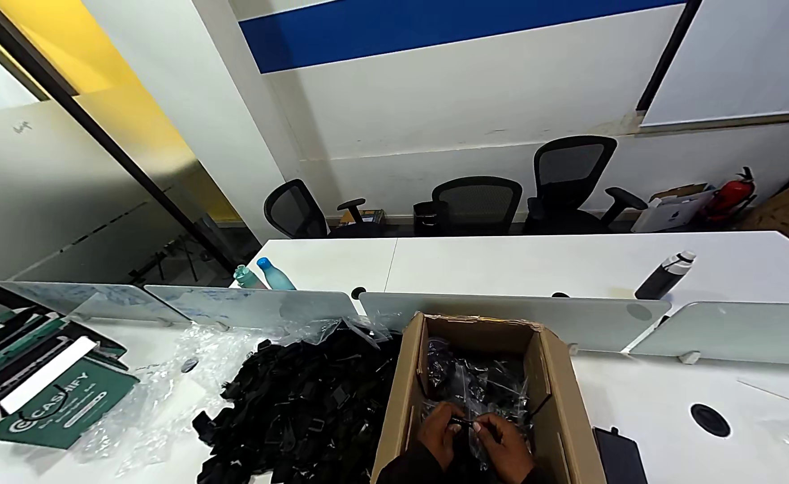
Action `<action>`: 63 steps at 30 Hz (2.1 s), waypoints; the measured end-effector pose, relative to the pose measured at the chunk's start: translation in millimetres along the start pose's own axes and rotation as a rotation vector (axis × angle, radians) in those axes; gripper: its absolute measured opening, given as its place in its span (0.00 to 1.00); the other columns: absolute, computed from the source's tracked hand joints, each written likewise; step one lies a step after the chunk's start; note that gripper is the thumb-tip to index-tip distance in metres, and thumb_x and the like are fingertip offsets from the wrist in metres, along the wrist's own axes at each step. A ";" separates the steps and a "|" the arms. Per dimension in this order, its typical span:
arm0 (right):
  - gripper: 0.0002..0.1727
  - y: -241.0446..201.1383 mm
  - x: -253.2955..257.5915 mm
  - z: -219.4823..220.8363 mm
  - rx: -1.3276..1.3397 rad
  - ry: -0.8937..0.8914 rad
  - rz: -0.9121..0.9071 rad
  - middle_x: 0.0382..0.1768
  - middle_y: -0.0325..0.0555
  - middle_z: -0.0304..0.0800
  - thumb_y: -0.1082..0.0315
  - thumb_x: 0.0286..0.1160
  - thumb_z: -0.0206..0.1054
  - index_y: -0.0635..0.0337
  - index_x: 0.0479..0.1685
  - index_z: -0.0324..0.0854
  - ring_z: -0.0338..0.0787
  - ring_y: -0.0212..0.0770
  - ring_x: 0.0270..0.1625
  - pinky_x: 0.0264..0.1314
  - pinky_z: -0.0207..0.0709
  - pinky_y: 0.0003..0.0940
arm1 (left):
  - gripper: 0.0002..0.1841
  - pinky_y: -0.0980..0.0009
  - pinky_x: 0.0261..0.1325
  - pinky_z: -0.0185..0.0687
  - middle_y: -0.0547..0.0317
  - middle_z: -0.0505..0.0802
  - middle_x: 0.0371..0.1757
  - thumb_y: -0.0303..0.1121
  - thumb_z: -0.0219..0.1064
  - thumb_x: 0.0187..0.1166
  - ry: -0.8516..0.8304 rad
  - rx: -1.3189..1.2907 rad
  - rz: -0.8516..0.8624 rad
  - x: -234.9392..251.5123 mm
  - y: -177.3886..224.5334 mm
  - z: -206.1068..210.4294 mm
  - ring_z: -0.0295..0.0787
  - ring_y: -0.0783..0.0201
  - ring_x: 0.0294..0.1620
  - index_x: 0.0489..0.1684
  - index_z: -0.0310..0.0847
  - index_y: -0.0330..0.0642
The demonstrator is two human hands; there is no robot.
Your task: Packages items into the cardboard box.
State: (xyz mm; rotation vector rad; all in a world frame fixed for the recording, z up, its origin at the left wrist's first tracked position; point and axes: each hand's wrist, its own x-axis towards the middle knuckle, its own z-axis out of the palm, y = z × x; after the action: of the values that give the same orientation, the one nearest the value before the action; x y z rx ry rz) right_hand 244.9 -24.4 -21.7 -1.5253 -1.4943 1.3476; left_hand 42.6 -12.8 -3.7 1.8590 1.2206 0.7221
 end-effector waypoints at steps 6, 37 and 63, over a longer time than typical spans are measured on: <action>0.21 -2.6 -1.1 0.4 0.016 -0.005 0.025 0.35 0.45 0.89 0.50 0.76 0.69 0.61 0.46 0.88 0.86 0.38 0.33 0.43 0.82 0.39 | 0.13 0.59 0.78 0.79 0.40 0.90 0.63 0.23 0.61 0.80 -0.005 -0.009 0.011 0.2 -1.5 0.4 0.87 0.52 0.68 0.57 0.85 0.29; 0.22 2.2 -0.1 0.2 0.029 -0.023 0.010 0.26 0.43 0.84 0.53 0.86 0.58 0.61 0.34 0.86 0.82 0.36 0.30 0.39 0.77 0.39 | 0.12 0.60 0.77 0.80 0.40 0.91 0.62 0.23 0.62 0.80 0.040 -0.033 0.103 -0.4 -10.8 5.6 0.87 0.53 0.68 0.54 0.86 0.29; 0.20 -4.4 1.8 -4.9 0.252 0.209 0.004 0.39 0.43 0.94 0.61 0.89 0.52 0.62 0.46 0.90 0.90 0.34 0.40 0.49 0.84 0.33 | 0.20 0.57 0.64 0.87 0.41 0.92 0.54 0.33 0.67 0.79 0.206 -0.079 -0.173 -3.0 0.9 2.5 0.92 0.55 0.53 0.64 0.79 0.29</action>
State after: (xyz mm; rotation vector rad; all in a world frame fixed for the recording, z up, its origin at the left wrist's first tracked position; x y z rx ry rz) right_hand 247.7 -20.8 -16.7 -1.4575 -1.1482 1.2808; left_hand 43.9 -16.6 -4.5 1.6220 1.4432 0.8681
